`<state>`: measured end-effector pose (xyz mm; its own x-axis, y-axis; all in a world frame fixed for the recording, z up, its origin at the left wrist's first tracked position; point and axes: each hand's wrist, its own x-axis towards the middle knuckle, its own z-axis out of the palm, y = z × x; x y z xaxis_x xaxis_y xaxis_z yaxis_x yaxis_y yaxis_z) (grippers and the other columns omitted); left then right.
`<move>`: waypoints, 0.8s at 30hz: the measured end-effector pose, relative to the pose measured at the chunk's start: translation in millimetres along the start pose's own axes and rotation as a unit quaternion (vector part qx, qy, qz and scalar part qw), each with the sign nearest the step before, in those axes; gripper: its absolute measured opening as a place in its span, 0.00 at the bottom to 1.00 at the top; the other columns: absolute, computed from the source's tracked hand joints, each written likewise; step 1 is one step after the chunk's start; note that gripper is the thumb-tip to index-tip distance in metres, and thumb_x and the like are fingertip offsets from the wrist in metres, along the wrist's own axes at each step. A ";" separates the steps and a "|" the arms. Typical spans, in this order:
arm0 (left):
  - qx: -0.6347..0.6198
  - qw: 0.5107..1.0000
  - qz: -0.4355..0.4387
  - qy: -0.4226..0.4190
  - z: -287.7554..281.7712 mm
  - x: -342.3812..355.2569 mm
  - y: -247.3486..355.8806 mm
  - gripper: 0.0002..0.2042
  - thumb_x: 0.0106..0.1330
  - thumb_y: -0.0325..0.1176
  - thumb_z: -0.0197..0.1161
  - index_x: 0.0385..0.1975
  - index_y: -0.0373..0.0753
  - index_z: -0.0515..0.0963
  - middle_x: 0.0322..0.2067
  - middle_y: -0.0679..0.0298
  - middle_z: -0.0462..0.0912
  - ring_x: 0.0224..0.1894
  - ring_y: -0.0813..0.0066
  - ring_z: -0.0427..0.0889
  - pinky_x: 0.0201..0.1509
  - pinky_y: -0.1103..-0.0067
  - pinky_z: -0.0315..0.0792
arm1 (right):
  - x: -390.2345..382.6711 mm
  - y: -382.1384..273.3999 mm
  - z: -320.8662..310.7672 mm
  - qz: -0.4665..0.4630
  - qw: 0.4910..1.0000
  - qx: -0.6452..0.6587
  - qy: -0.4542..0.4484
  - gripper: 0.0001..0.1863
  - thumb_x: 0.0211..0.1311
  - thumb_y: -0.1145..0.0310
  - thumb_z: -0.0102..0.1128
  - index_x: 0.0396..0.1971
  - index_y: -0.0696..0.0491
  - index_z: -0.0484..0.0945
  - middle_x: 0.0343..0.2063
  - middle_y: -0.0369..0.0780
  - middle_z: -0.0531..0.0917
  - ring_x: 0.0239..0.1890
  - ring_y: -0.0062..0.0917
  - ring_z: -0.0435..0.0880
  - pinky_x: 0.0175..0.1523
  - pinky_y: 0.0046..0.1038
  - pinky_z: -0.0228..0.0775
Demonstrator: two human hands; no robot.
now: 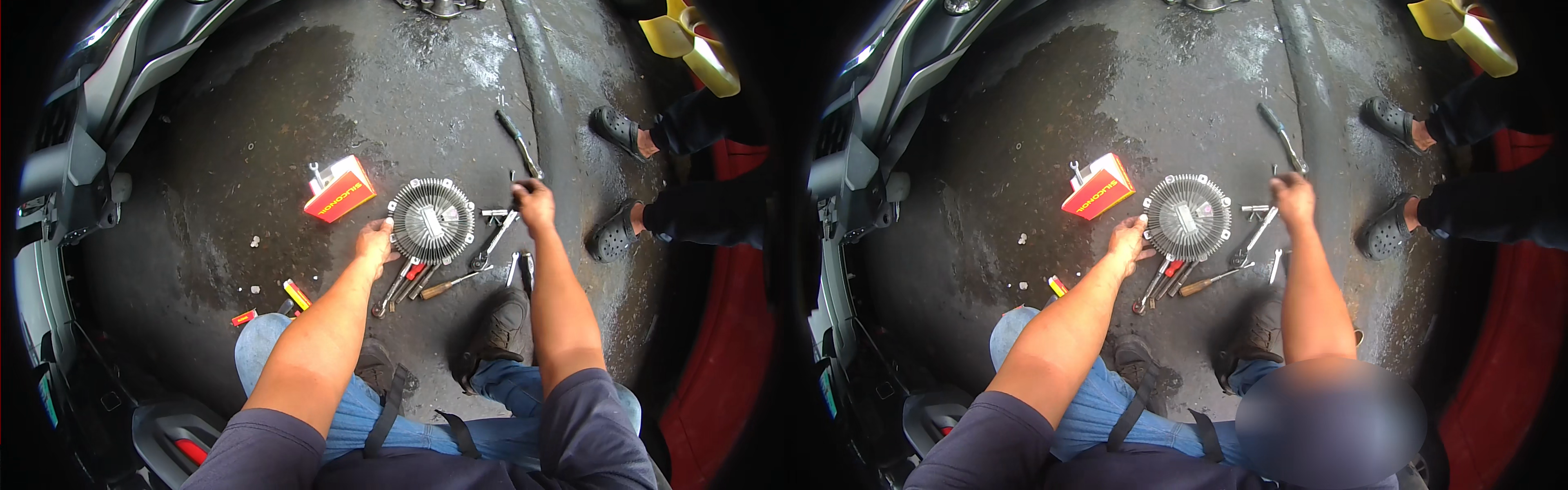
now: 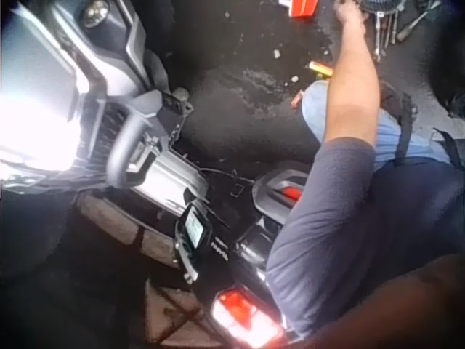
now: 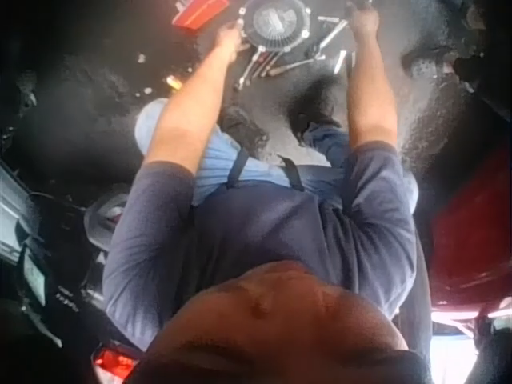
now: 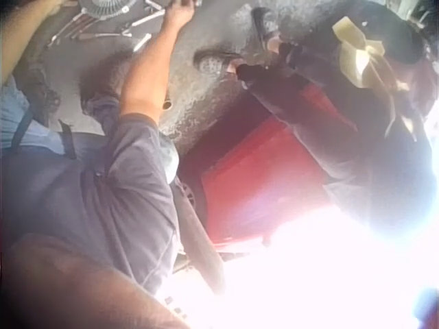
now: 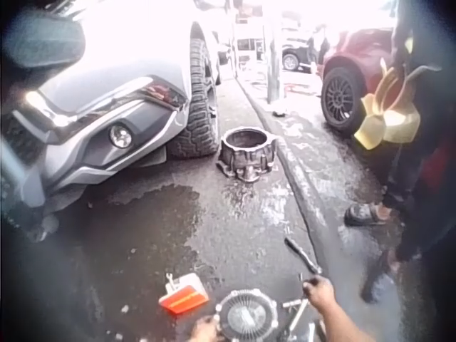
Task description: Inspecting, cleaning, and assembling a vehicle fan clutch assembly using silicone oil and various hand tools.
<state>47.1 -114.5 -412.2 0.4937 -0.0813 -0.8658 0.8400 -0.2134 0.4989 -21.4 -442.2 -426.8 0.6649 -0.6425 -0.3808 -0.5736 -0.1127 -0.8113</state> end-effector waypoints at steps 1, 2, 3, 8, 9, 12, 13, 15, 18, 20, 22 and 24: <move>0.000 1.000 -0.002 0.014 -11.2 0.2 -0.5 0.21 0.72 0.42 0.55 0.59 0.40 0.65 0.48 0.61 0.78 0.45 0.65 0.81 0.48 0.64 0.78 | -0.6 -4.5 -3.1 0.073 0.997 -0.008 0.018 0.12 0.58 0.70 0.63 0.38 0.61 0.81 0.30 0.41 0.86 0.32 0.26 0.83 0.41 0.27 0.75; -0.007 1.000 0.001 -0.001 -5.8 1.3 -0.4 0.21 0.72 0.42 0.55 0.59 0.40 0.65 0.48 0.61 0.78 0.45 0.65 0.81 0.48 0.64 0.78 | 8.1 16.7 -25.5 0.059 0.992 -0.096 0.060 0.12 0.56 0.69 0.64 0.39 0.58 0.81 0.32 0.43 0.86 0.34 0.28 0.85 0.43 0.28 0.75; -0.013 1.000 0.003 -0.006 -6.8 1.8 -1.1 0.20 0.72 0.41 0.55 0.59 0.40 0.65 0.48 0.60 0.78 0.45 0.65 0.81 0.48 0.63 0.79 | 9.7 27.7 -34.4 0.065 0.987 -0.141 0.041 0.13 0.55 0.69 0.64 0.40 0.57 0.81 0.34 0.43 0.86 0.37 0.29 0.85 0.45 0.29 0.75; -0.050 0.999 -0.002 -0.006 -7.9 -4.7 2.2 0.21 0.71 0.41 0.56 0.59 0.38 0.64 0.48 0.59 0.78 0.46 0.64 0.81 0.47 0.63 0.79 | -8.9 56.5 -15.6 0.028 0.961 -0.263 -0.076 0.18 0.51 0.68 0.68 0.44 0.56 0.80 0.39 0.47 0.85 0.46 0.38 0.83 0.53 0.34 0.73; -0.070 0.998 -0.005 -0.011 -4.8 -5.5 2.0 0.22 0.71 0.41 0.56 0.59 0.37 0.64 0.49 0.59 0.78 0.46 0.64 0.81 0.48 0.63 0.79 | -13.6 61.0 -13.2 0.018 0.946 -0.319 -0.048 0.20 0.51 0.68 0.68 0.46 0.56 0.79 0.40 0.48 0.85 0.47 0.40 0.83 0.54 0.35 0.72; -0.120 0.992 -0.027 0.035 -10.8 -5.6 3.4 0.23 0.70 0.40 0.57 0.61 0.38 0.63 0.47 0.58 0.79 0.44 0.61 0.81 0.46 0.61 0.79 | -29.8 53.0 2.6 0.003 0.936 -0.352 0.005 0.21 0.52 0.67 0.67 0.47 0.57 0.77 0.38 0.52 0.83 0.46 0.47 0.81 0.53 0.40 0.72; -0.120 0.992 -0.027 0.036 -8.9 -6.2 6.9 0.23 0.70 0.40 0.57 0.61 0.38 0.63 0.47 0.58 0.79 0.44 0.61 0.81 0.46 0.61 0.79 | -31.1 49.1 0.9 0.009 0.937 -0.348 0.020 0.19 0.53 0.67 0.66 0.45 0.58 0.78 0.38 0.53 0.83 0.46 0.47 0.81 0.53 0.40 0.72; -0.029 0.986 0.016 0.161 -5.4 -4.8 17.4 0.19 0.69 0.38 0.58 0.56 0.38 0.71 0.45 0.59 0.81 0.41 0.64 0.81 0.45 0.65 0.79 | -32.4 40.4 -3.7 -0.015 0.953 -0.293 0.075 0.15 0.55 0.67 0.62 0.40 0.59 0.79 0.37 0.53 0.83 0.45 0.49 0.81 0.52 0.41 0.72; 0.128 0.939 0.246 0.204 -16.0 19.5 23.4 0.15 0.67 0.37 0.60 0.49 0.38 0.77 0.43 0.61 0.82 0.39 0.68 0.81 0.44 0.72 0.78 | -22.7 -13.6 8.7 -0.083 0.962 -0.246 0.081 0.14 0.55 0.67 0.62 0.39 0.60 0.80 0.35 0.50 0.85 0.39 0.42 0.85 0.47 0.37 0.75; 0.141 0.947 0.283 0.063 13.6 -6.6 51.1 0.15 0.64 0.37 0.64 0.46 0.37 0.79 0.44 0.61 0.83 0.40 0.72 0.81 0.46 0.77 0.76 | -29.7 -63.8 20.3 0.005 0.997 -0.072 -0.029 0.13 0.56 0.68 0.62 0.39 0.59 0.81 0.32 0.45 0.86 0.31 0.30 0.85 0.40 0.31 0.76; 0.182 0.905 0.385 0.009 27.3 -28.0 69.6 0.17 0.63 0.39 0.65 0.47 0.36 0.79 0.42 0.60 0.83 0.42 0.73 0.81 0.48 0.77 0.75 | -46.0 -113.8 41.5 -0.068 0.989 -0.040 -0.126 0.13 0.57 0.69 0.62 0.40 0.60 0.81 0.31 0.42 0.86 0.26 0.21 0.82 0.36 0.26 0.75; 0.128 0.912 0.387 -0.038 32.3 -43.9 81.4 0.15 0.62 0.38 0.66 0.45 0.36 0.79 0.40 0.62 0.84 0.42 0.76 0.81 0.48 0.78 0.74 | -61.0 -143.2 55.0 -0.103 0.976 -0.007 -0.190 0.13 0.58 0.70 0.61 0.41 0.61 0.81 0.31 0.43 0.86 0.26 0.23 0.83 0.35 0.26 0.75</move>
<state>86.5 -159.8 -334.8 0.8912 -0.3701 -0.2624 0.1607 -0.2832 0.9455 46.5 -345.2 -311.7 0.8947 -0.2780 -0.3495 -0.4139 -0.2221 -0.8828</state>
